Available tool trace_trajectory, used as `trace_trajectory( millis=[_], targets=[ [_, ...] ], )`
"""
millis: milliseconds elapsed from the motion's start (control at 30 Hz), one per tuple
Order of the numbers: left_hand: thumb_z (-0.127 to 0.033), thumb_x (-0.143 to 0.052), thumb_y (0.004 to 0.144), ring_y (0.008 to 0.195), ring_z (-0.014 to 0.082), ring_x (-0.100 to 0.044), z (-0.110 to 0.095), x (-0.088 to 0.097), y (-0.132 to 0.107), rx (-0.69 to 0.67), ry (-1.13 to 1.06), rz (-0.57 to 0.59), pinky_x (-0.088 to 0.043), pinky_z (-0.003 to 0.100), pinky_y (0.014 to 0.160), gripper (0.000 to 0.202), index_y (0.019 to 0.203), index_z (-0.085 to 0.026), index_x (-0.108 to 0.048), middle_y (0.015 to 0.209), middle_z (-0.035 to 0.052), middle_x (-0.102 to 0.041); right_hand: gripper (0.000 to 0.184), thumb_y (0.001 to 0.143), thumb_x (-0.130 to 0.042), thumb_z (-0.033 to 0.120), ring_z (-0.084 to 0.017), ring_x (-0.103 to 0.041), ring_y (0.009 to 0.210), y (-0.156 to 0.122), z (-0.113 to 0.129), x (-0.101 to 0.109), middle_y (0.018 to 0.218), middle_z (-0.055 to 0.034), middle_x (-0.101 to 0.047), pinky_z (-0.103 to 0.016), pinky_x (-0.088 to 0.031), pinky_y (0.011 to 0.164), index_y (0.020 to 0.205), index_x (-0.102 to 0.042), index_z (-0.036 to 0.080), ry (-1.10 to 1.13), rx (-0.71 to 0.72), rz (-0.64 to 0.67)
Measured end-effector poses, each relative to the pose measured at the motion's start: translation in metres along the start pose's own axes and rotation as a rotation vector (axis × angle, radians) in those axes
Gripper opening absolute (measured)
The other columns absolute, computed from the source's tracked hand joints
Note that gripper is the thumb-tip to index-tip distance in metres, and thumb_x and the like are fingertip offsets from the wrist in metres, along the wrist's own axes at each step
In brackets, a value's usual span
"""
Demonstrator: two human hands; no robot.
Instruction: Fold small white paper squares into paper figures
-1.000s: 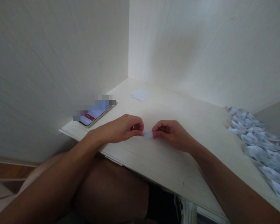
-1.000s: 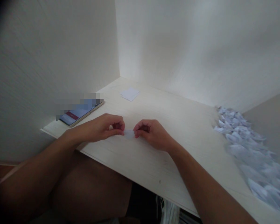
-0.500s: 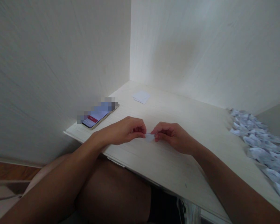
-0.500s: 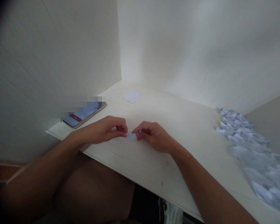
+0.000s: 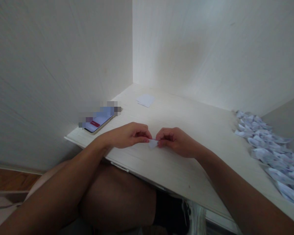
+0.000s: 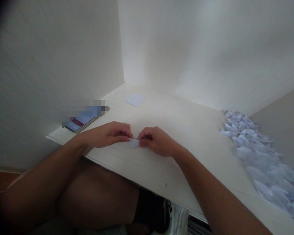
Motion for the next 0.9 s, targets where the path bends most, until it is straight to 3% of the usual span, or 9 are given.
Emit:
trace_trajectory(
  millis=[200,367,500,733,800,900],
  targets=[
    [-0.031,-0.054,0.103,0.087,0.0175,-0.061,-0.015,0.000,0.001,-0.068,0.110,-0.012,-0.046,0.030,0.082,0.023,0.095,-0.018,-0.072,0.095,0.0046,-0.067,0.006,0.087,-0.065,0.022,-0.016,-0.059,0.074,0.001,0.006,-0.001,0.079,-0.0014,-0.069,-0.031,-0.046,0.070,0.086,-0.070,0.019,-0.034,0.025,-0.024],
    [-0.035,-0.054,0.103,0.086,0.0177,-0.059,-0.013,0.007,-0.001,-0.042,0.071,-0.037,-0.046,0.030,0.080,0.024,0.092,-0.018,-0.067,0.090,0.0031,-0.064,0.016,0.092,-0.064,0.032,-0.013,-0.047,0.064,-0.001,0.009,-0.003,0.070,0.0025,-0.056,-0.028,-0.036,0.060,0.083,-0.066,0.019,0.031,0.017,0.003],
    [-0.039,-0.056,0.103,0.083,0.0168,-0.056,-0.012,0.009,-0.003,-0.024,0.007,-0.032,-0.045,0.028,0.077,0.026,0.091,-0.018,-0.066,0.087,0.0018,-0.063,0.027,0.094,-0.066,0.042,-0.012,-0.043,0.063,-0.002,0.016,-0.003,0.068,0.0036,-0.053,-0.028,-0.034,0.060,0.080,-0.066,0.019,0.096,0.032,0.030],
    [-0.034,-0.064,0.099,0.096,0.0172,-0.061,-0.041,0.014,-0.007,-0.179,-0.223,-0.075,-0.049,0.031,0.089,0.021,0.088,-0.019,-0.074,0.106,0.0054,-0.066,0.040,0.091,-0.071,0.057,-0.013,-0.048,0.068,-0.009,0.032,-0.003,0.069,0.0030,-0.056,-0.029,-0.039,0.067,0.076,-0.068,0.020,0.265,0.067,0.099],
    [-0.040,-0.068,0.099,0.094,0.0172,-0.062,-0.042,0.015,-0.006,-0.173,-0.324,-0.101,-0.050,0.031,0.087,0.025,0.086,-0.019,-0.075,0.108,0.0063,-0.069,0.043,0.090,-0.074,0.060,-0.014,-0.051,0.070,-0.010,0.032,-0.001,0.071,0.0019,-0.059,-0.029,-0.041,0.069,0.077,-0.070,0.019,0.321,0.073,0.081],
    [-0.051,-0.073,0.095,0.080,0.0154,-0.062,-0.036,0.010,-0.002,-0.139,-0.474,-0.109,-0.050,0.029,0.076,0.037,0.085,-0.017,-0.077,0.094,0.0065,-0.071,0.047,0.086,-0.078,0.063,-0.014,-0.053,0.071,-0.010,0.027,0.000,0.072,0.0005,-0.061,-0.029,-0.043,0.068,0.077,-0.071,0.018,0.427,0.072,0.052]
  ],
)
Point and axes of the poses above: each hand's wrist, its own y-axis towards the middle knuckle, its own x-axis out of the back of the hand, z = x × y, the point moved 10 cm from there along y, towards the middle knuckle
